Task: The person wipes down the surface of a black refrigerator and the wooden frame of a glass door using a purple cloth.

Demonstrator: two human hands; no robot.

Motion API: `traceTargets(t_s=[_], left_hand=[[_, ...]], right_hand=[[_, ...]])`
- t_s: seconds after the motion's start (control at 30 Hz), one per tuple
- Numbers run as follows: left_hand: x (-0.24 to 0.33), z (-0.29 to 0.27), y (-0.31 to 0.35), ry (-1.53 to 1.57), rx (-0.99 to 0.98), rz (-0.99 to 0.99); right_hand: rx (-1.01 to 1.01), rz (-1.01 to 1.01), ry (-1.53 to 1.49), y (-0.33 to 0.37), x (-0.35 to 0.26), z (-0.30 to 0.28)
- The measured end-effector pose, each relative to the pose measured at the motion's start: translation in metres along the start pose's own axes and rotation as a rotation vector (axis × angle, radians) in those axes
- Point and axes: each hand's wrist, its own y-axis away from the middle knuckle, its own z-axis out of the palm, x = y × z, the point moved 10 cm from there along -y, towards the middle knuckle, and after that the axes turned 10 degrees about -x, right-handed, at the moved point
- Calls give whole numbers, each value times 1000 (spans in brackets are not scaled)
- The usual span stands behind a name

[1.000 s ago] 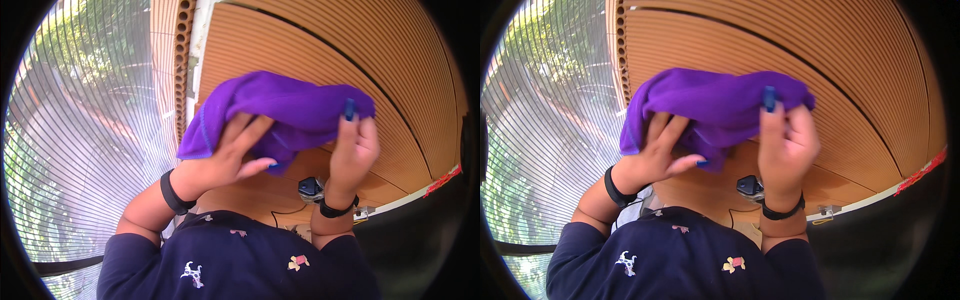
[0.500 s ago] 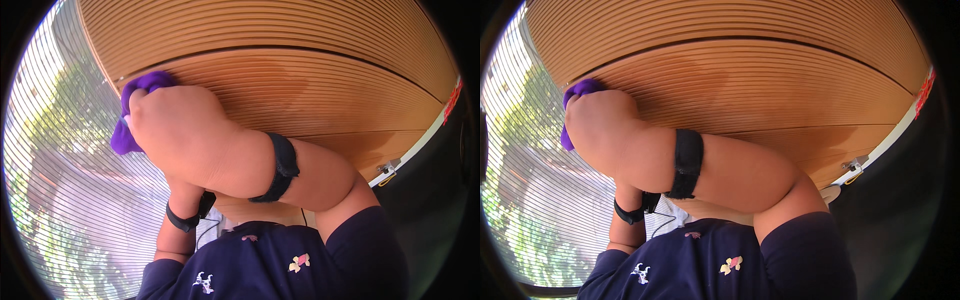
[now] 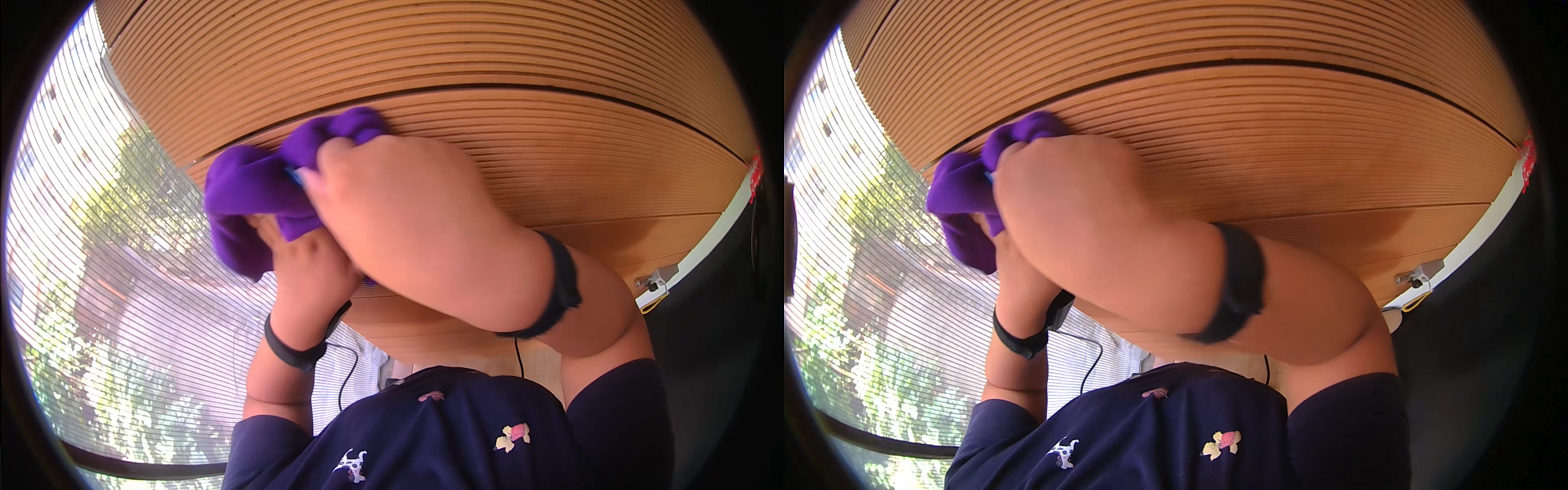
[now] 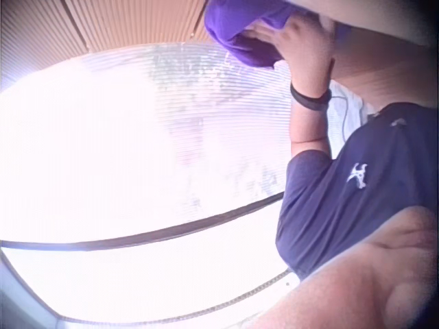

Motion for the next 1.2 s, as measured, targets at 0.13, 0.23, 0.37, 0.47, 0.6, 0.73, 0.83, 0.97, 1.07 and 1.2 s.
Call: traceTargets(t_s=[0.13,0.23,0.37,0.47,0.6,0.73,0.83,0.97,1.07,1.2], left_hand=[[43,9,-12,-123,-62,40],[91,-6,-20,-19,197,133],[160,-10,-33,35,277,295],[195,-2,-40,119,273,410],[241,28,-35,165,237,544],[253,34,-32,372,235,595],[240,37,-31,567,143,557],[235,39,-33,702,98,586],[233,32,-34,707,58,603],[222,27,-29,610,89,501]], right_hand=[[-5,161,-46,31,38,-26],[44,257,-116,63,74,-36],[36,426,-292,117,123,-50],[181,564,-363,162,159,-54],[172,749,-458,220,193,-53],[111,777,-555,238,196,-47],[165,556,-341,222,178,-54],[81,695,-626,229,195,-31],[129,532,-432,215,180,-50],[61,598,-667,212,182,-39]])
